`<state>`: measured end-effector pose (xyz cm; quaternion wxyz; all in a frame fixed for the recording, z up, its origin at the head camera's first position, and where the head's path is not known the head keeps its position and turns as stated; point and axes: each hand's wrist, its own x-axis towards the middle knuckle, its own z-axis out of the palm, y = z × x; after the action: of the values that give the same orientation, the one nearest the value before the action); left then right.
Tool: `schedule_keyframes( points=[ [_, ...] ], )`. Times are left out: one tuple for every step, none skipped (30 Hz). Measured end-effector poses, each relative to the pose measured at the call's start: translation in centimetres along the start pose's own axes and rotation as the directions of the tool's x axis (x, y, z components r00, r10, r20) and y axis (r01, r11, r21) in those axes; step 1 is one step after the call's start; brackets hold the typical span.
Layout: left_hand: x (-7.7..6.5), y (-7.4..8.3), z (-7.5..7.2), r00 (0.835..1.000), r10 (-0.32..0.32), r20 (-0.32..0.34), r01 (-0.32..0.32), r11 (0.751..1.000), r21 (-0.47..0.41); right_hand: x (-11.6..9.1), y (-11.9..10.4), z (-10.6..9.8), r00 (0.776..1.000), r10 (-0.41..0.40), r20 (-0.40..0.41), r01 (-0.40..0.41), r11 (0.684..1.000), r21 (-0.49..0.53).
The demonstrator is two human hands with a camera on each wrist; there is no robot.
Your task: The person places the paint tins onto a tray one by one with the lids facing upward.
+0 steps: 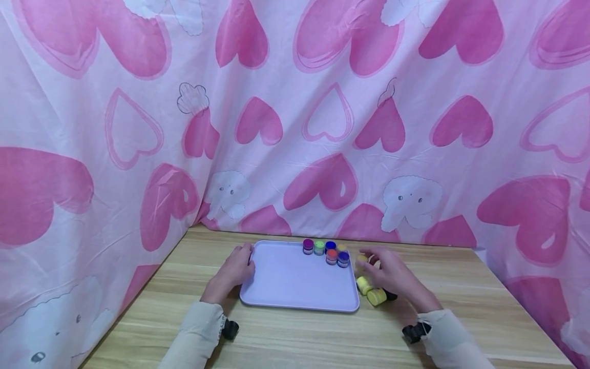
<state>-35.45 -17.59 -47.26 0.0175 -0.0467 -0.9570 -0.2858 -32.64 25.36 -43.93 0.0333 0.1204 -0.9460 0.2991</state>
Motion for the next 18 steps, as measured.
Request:
schedule_keyframes(
  points=[
    [0.0, 0.0, 0.0, 1.0, -0.003, 0.001, 0.003, 1.0, -0.001, 0.1, -0.2, 0.1, 1.0, -0.011, 0.004, 0.011, 1.0, -0.001],
    [0.0, 0.0, 0.0, 1.0, -0.004, 0.001, 0.004, 1.0, -0.002, 0.2, -0.4, 0.3, 1.0, -0.021, 0.004, 0.021, 1.0, -0.003],
    [0.0, 0.0, 0.0, 1.0, 0.001, -0.001, -0.001, 1.0, -0.001, 0.3, -0.5, 0.4, 1.0, -0.03, 0.006, 0.03, 1.0, -0.004],
    [0.0, 0.0, 0.0, 1.0, 0.002, -0.002, -0.002, 1.0, -0.001, 0.3, -0.6, 0.5, 0.999, -0.042, 0.007, 0.042, 0.999, -0.004],
    [0.0, 0.0, 0.0, 1.0, 0.007, -0.004, -0.007, 1.0, -0.001, 0.4, -0.8, 0.6, 0.999, -0.053, 0.012, 0.053, 0.999, -0.001],
    [0.0, 0.0, 0.0, 1.0, 0.005, -0.003, -0.005, 1.0, -0.002, 0.5, -0.9, 0.8, 0.998, -0.058, 0.017, 0.057, 0.998, 0.004],
    [0.0, 0.0, 0.0, 1.0, 0.009, -0.005, -0.009, 1.0, 0.001, 0.5, -1.0, 0.9, 0.998, -0.063, 0.018, 0.063, 0.998, 0.007],
    [0.0, 0.0, 0.0, 1.0, 0.015, -0.007, -0.014, 1.0, 0.003, 0.6, -1.1, 1.0, 0.998, -0.063, 0.021, 0.063, 0.998, 0.013],
    [0.0, 0.0, 0.0, 1.0, 0.019, -0.008, -0.018, 1.0, 0.004, 0.7, -1.2, 1.0, 0.998, -0.066, 0.024, 0.065, 0.998, 0.017],
    [0.0, 0.0, 0.0, 1.0, 0.019, -0.008, -0.019, 1.0, 0.004, 0.7, -1.3, 1.1, 0.997, -0.072, 0.027, 0.071, 0.997, 0.018],
    [0.0, 0.0, 0.0, 1.0, 0.023, -0.01, -0.023, 1.0, 0.006, 0.8, -1.4, 1.2, 0.996, -0.079, 0.028, 0.078, 0.997, 0.02],
    [0.0, 0.0, 0.0, 1.0, 0.024, -0.01, -0.024, 1.0, 0.007, 0.9, -1.5, 1.3, 0.996, -0.088, 0.03, 0.087, 0.996, 0.023],
    [0.0, 0.0, -0.1, 1.0, 0.027, -0.012, -0.027, 1.0, 0.008, 0.9, -1.6, 1.4, 0.995, -0.099, 0.03, 0.098, 0.995, 0.023],
    [-0.1, 0.0, -0.1, 1.0, 0.028, -0.014, -0.028, 1.0, 0.008, 1.0, -1.7, 1.5, 0.993, -0.11, 0.031, 0.109, 0.994, 0.024],
    [-0.1, 0.0, -0.1, 1.0, 0.026, -0.015, -0.026, 1.0, 0.008, 1.1, -1.8, 1.6, 0.992, -0.122, 0.029, 0.121, 0.992, 0.024],
    [-0.1, 0.0, -0.1, 1.0, 0.023, -0.014, -0.023, 1.0, 0.008, 1.1, -2.0, 1.7, 0.991, -0.134, 0.03, 0.133, 0.991, 0.028],
    [-0.2, 0.0, -0.1, 1.0, 0.02, -0.014, -0.02, 1.0, 0.008, 1.2, -2.1, 1.8, 0.989, -0.143, 0.032, 0.142, 0.989, 0.029],
    [-0.2, 0.1, -0.1, 1.0, 0.017, -0.014, -0.017, 1.0, 0.007, 1.3, -2.2, 1.9, 0.988, -0.149, 0.033, 0.148, 0.989, 0.03]
  ],
)
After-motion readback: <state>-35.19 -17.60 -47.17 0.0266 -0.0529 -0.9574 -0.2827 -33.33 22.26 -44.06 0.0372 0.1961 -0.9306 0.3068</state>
